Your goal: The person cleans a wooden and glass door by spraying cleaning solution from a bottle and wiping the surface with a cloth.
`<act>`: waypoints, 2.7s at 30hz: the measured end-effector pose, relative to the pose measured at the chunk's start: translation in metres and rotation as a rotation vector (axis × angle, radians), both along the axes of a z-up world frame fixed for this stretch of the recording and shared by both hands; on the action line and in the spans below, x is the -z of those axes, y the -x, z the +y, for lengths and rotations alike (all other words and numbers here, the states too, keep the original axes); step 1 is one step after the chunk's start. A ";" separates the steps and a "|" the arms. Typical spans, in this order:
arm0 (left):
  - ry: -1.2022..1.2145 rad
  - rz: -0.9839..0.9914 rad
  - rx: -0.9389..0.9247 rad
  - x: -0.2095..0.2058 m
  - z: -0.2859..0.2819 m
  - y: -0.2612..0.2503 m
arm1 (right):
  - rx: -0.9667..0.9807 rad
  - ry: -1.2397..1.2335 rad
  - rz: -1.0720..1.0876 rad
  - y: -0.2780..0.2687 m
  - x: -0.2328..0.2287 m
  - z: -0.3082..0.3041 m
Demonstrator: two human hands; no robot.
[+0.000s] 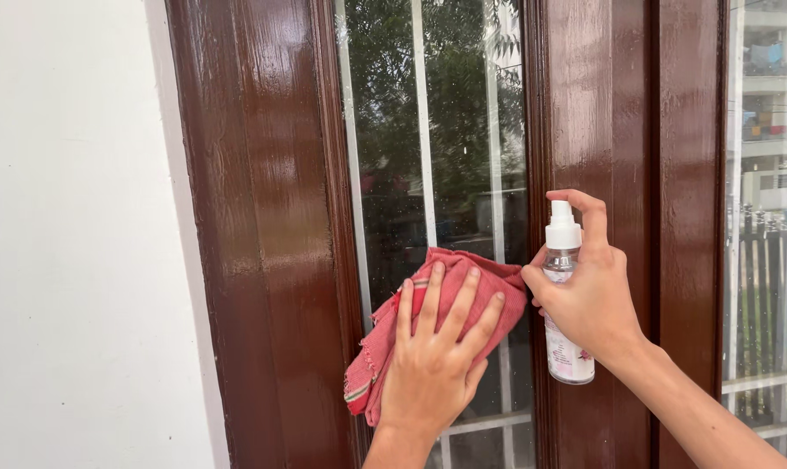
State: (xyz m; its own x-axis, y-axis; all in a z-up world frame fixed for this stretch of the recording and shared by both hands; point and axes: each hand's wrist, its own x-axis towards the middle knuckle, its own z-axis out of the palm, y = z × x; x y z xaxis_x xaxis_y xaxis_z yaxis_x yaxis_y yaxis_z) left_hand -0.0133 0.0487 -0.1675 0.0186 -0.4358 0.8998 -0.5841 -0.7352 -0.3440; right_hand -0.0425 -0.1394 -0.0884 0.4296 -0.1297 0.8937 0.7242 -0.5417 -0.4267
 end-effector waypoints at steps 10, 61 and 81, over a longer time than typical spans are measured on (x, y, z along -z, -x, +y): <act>-0.098 -0.013 -0.073 0.009 0.004 0.006 | 0.034 0.048 -0.012 0.000 0.004 -0.001; 0.344 -0.184 -0.135 -0.080 0.064 0.017 | -0.043 -0.003 0.056 -0.005 0.005 -0.011; 0.310 -0.014 -0.114 0.004 0.066 0.029 | 0.005 -0.016 0.091 -0.010 0.009 -0.011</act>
State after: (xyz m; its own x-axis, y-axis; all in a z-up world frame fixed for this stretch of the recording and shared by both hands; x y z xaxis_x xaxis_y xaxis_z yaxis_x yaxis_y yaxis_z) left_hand -0.0425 0.1145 -0.1714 0.0385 -0.1372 0.9898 -0.4892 -0.8663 -0.1011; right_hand -0.0323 -0.1506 -0.0970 0.5081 -0.1455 0.8489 0.6795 -0.5379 -0.4989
